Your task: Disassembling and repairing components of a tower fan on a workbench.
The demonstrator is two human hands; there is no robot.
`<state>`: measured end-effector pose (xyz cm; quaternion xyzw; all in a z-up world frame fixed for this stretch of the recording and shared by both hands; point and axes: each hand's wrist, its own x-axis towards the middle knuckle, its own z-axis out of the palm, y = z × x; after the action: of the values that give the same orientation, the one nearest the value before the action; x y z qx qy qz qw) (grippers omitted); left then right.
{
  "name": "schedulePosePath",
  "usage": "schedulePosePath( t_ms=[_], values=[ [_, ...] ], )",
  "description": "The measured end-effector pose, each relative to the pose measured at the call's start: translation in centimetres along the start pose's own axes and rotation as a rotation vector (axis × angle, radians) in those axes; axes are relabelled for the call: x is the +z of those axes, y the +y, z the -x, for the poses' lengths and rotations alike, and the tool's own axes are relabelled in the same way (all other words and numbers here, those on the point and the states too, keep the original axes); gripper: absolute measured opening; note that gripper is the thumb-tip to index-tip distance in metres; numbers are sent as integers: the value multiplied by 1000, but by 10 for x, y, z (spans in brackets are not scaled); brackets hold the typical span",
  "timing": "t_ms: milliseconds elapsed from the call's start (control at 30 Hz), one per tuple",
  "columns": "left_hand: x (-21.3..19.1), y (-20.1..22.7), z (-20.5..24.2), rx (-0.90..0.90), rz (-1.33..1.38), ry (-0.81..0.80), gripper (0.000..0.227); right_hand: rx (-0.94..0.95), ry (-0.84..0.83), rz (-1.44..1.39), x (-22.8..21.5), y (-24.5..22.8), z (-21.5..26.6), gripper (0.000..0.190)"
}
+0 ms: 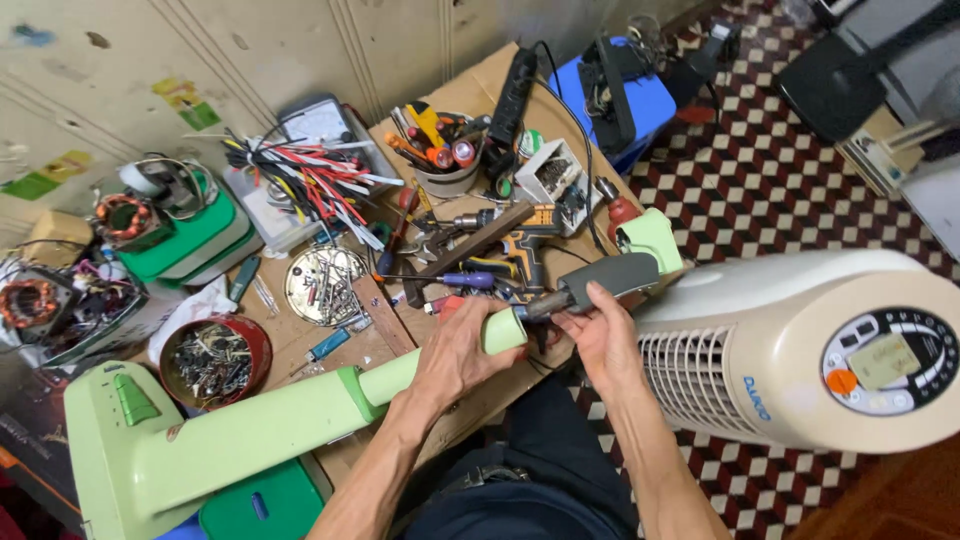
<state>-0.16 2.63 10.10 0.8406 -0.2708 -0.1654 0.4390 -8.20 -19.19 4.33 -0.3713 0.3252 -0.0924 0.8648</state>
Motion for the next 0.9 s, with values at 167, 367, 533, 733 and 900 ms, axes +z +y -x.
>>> schedulePosePath(
  t_ms=[167,367,533,733,900],
  values=[
    [-11,1,16,75,-53,99,51,56,-82,138,33,-33,-19,43],
    [-37,41,28,136,-233,381,55,254,-417,501,46,-25,-54,41],
    [-44,66,45,17,-350,673,55,363,-715,689,90,-6,-55,40],
    [-53,61,77,-204,-582,1057,36,502,-957,738,132,8,-35,38],
    [-71,71,101,-236,-580,1187,28,586,-1017,792,135,32,-35,47]
  ],
)
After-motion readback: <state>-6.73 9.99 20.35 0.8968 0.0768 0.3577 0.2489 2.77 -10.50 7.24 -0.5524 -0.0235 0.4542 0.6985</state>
